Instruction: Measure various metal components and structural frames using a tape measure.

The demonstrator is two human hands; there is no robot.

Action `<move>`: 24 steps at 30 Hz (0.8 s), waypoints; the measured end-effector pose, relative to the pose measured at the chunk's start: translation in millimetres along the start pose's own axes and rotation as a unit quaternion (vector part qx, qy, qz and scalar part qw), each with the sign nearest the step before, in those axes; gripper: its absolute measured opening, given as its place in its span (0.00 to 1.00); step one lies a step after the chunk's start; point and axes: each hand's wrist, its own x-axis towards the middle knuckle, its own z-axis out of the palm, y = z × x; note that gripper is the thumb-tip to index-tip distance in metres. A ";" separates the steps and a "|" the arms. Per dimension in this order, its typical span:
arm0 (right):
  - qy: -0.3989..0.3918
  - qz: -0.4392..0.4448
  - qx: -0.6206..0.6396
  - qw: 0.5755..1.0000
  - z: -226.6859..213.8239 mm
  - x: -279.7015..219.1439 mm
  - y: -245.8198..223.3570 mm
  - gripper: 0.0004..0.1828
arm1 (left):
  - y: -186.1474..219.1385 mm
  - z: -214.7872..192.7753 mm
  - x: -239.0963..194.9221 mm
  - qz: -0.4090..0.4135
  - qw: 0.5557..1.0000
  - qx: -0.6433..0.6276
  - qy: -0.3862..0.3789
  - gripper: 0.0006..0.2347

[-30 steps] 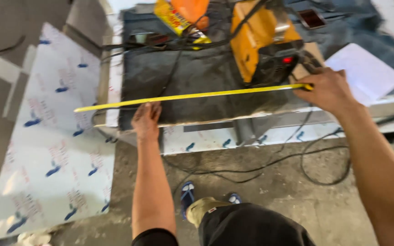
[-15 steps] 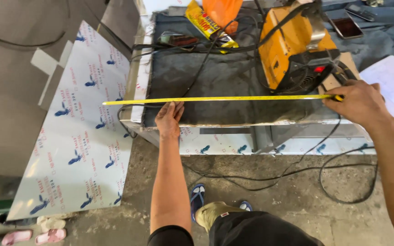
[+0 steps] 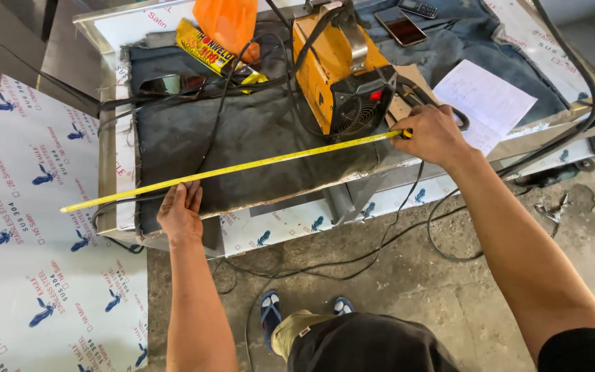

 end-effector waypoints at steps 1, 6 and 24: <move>0.000 0.000 0.000 1.000 -1.4 -0.1 -1.6 0.17 | 0.0 -0.3 1.2 0.000 1.000 0.000 0.000 0.10; -0.008 0.005 -0.007 1.000 -3.7 1.0 -5.5 0.18 | -4.8 -5.8 5.5 0.002 1.000 -0.007 -0.002 0.09; 0.073 -0.027 -0.064 0.995 42.5 5.0 55.3 0.20 | -26.9 -16.2 17.5 0.001 0.998 -0.063 0.015 0.13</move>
